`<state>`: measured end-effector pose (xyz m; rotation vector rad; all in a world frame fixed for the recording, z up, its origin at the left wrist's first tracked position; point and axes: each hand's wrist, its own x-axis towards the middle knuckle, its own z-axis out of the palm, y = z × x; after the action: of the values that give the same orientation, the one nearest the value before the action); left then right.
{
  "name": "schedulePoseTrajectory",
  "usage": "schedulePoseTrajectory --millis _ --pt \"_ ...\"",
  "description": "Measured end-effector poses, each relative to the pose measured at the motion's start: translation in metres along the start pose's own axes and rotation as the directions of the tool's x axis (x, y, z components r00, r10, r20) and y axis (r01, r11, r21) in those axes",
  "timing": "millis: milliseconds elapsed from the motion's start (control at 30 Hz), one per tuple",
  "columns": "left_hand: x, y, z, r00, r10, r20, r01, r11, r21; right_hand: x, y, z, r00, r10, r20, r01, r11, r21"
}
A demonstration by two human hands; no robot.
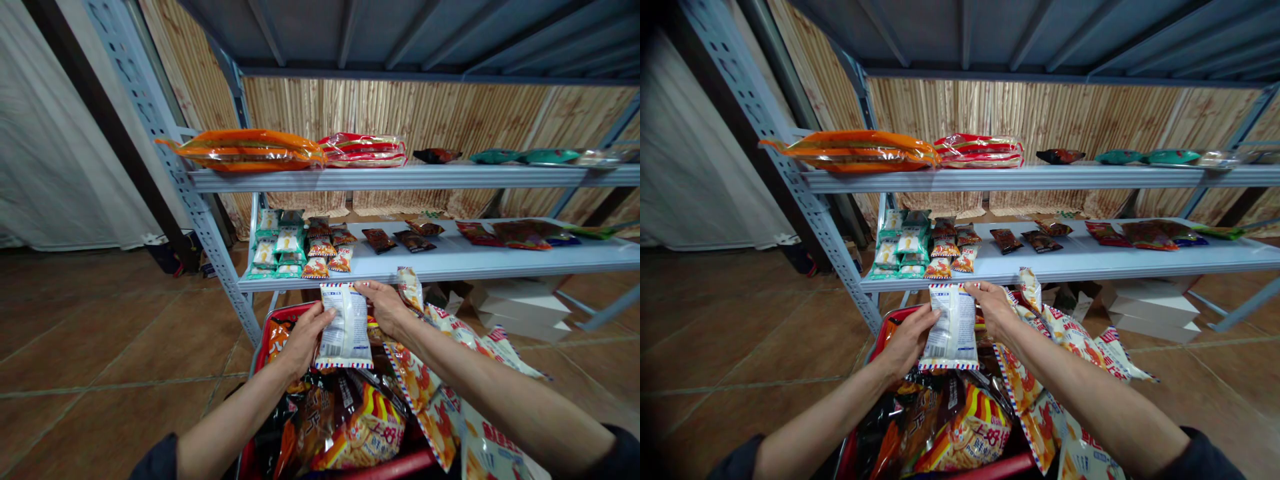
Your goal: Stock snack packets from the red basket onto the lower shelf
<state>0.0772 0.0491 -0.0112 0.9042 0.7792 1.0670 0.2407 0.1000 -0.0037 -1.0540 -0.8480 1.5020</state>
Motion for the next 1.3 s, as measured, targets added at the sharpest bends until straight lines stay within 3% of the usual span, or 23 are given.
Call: schedulePoseTrajectory --millis 333,600,1300 --pt "-0.001 -0.011 0.000 0.999 0.042 -0.003 -0.042 0.997 0.059 0.004 0.000 -0.003 0.999 -0.038 -0.014 0.038 0.999 -0.008" --pt "-0.001 -0.013 -0.001 0.997 0.039 -0.073 -0.033 0.996 0.078 0.006 0.002 -0.002 0.996 -0.089 -0.033 0.087 0.995 -0.037" --pt "-0.006 -0.017 -0.003 0.989 0.052 -0.137 -0.045 0.998 0.051 0.004 0.000 0.003 0.993 -0.086 -0.084 0.084 0.996 -0.029"
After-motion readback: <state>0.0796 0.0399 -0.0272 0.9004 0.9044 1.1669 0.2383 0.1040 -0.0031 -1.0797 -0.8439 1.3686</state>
